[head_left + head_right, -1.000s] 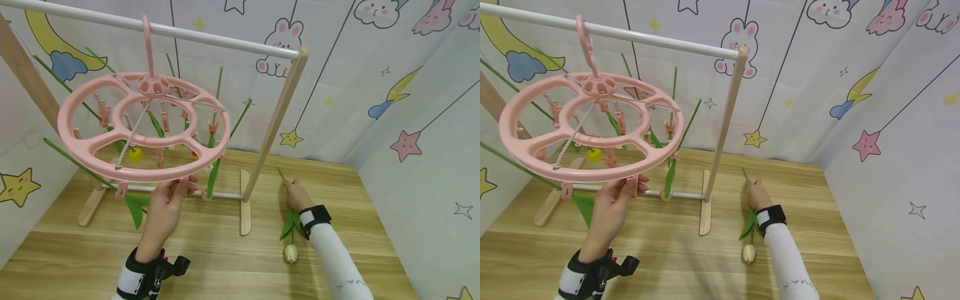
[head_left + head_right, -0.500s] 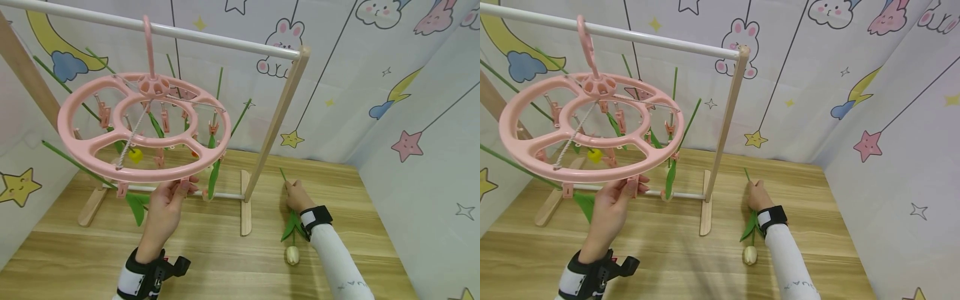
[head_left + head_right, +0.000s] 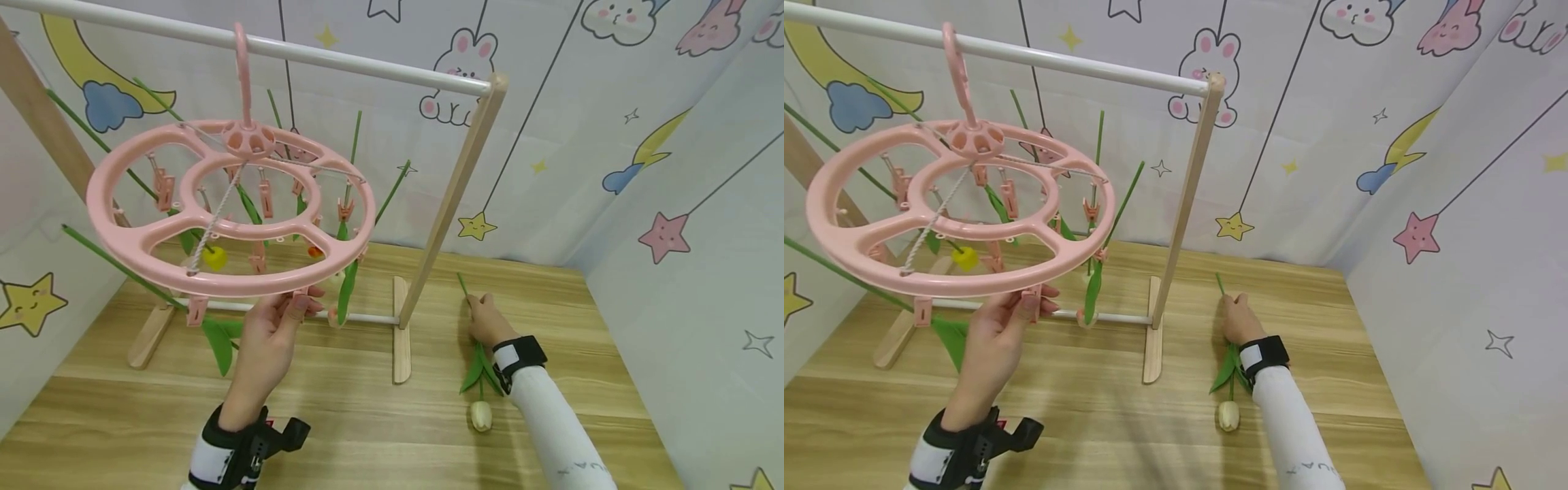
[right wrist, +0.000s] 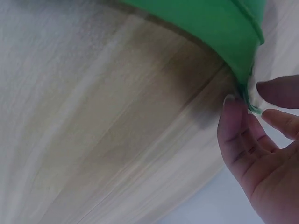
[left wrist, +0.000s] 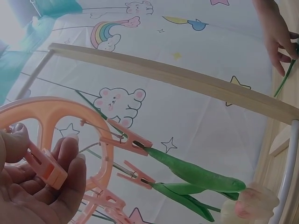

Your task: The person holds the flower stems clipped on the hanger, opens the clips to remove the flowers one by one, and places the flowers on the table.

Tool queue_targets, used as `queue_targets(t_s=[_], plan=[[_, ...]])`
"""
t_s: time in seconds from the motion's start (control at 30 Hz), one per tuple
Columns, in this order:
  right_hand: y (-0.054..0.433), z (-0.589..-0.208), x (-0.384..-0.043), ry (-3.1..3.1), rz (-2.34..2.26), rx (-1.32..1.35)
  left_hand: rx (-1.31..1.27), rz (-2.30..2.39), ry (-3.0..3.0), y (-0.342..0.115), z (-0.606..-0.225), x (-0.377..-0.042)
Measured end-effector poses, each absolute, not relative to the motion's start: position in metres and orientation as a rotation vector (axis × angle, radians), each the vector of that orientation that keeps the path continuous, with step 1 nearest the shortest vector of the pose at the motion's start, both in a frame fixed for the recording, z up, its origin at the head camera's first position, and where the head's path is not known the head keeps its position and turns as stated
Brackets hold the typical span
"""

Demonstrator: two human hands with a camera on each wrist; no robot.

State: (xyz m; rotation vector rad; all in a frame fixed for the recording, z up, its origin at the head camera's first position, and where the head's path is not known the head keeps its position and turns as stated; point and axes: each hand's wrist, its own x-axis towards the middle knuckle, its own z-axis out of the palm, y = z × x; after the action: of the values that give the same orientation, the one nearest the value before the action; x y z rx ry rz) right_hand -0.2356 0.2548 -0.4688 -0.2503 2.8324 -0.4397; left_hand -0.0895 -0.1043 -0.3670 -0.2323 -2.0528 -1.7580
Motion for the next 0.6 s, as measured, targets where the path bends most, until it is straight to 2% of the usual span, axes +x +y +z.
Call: queue_targets(t_s=[0.3, 0.6], plan=[[0.251, -0.450, -0.233, 2.845, -0.411, -0.466, -0.237, -1.757, -2.044, -0.106, -0.365, -0.087], [0.225, -0.391, -0.225, 2.440, -0.538, -0.708, -0.250, -1.749, -2.019, -0.107, -0.364, -0.087]])
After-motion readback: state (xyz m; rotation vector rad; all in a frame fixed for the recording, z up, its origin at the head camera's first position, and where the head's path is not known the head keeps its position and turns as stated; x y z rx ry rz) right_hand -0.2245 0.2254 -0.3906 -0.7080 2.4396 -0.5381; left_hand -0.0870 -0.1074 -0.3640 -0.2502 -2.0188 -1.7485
